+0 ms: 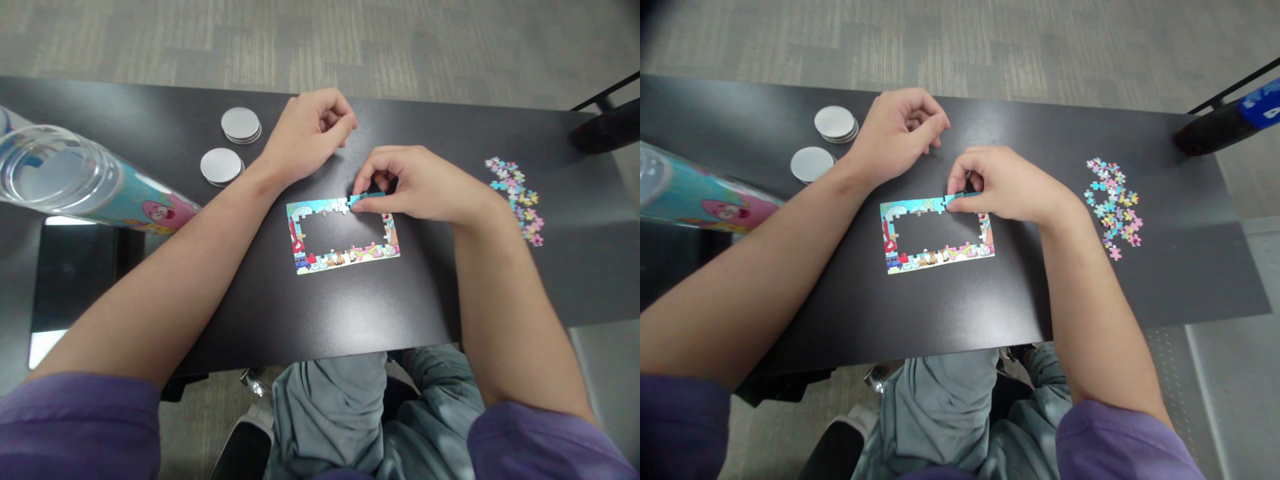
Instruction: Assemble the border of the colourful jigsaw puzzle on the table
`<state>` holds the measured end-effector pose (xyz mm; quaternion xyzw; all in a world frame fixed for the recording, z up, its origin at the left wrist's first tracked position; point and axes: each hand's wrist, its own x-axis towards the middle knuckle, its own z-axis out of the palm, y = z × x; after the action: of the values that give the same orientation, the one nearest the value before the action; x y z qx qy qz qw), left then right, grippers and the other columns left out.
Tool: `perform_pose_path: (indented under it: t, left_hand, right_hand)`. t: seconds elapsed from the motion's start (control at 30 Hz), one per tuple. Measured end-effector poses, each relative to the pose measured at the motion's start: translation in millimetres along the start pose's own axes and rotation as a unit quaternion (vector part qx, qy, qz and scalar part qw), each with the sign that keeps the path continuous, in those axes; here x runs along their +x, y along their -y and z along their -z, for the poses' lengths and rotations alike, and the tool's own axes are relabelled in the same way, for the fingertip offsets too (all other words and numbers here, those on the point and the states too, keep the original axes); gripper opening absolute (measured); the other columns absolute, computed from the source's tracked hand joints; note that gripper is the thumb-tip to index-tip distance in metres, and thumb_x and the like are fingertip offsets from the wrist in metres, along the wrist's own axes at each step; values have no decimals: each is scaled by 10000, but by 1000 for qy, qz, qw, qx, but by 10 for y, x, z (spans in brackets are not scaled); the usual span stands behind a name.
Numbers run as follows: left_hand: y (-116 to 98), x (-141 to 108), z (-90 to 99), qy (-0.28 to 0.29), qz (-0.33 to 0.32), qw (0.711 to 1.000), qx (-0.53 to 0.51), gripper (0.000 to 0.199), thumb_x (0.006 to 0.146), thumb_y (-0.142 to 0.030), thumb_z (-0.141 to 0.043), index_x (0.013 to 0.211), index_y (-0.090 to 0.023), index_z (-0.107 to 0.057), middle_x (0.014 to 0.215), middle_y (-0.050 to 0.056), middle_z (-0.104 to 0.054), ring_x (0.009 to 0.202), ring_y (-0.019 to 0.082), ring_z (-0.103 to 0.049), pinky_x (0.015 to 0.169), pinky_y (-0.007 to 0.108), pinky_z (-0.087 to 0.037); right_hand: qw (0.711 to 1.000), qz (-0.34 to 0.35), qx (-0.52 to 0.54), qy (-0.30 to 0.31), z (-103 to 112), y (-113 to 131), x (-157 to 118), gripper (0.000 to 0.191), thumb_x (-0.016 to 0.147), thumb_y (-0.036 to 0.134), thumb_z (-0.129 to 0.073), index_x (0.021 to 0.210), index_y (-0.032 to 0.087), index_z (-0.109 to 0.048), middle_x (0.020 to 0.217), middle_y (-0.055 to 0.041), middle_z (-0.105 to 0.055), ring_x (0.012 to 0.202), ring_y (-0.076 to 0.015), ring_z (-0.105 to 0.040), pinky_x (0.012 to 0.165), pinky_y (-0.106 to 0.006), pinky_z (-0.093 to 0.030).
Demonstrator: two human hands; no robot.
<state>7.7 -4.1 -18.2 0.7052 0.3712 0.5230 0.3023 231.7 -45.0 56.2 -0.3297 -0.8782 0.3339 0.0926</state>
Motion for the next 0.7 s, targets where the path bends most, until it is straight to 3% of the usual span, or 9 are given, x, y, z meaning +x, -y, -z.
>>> perform_pose_path:
  t: [0.3,0.53,0.7]
  left_hand:
    - [-37,7,2,-7,2,1000,17,90,849,-253,-639,800,-252,-715,655,-6,-672,566,185,-620,558,380,-413]
    - [-14,3,6,-2,-1,1000,9,90,855,-294,-645,805,-264,-714,673,6,-682,574,210,-615,579,394,-407]
    - [15,3,-2,-4,-10,1000,4,99,851,-230,-626,809,-250,-714,668,4,-681,561,195,-603,563,382,-391]
  right_hand:
    - [1000,6,25,1,-54,1,21,169,844,395,-866,949,329,-751,921,-22,-690,771,-218,-551,687,-409,-444]
    - [999,31,30,-5,-64,26,23,113,930,429,-779,1015,369,-737,968,-9,-695,811,-232,-578,725,-424,-458]
    - [999,36,25,2,-128,54,78,138,888,450,-815,969,360,-747,957,-22,-672,817,-243,-576,729,-431,-448]
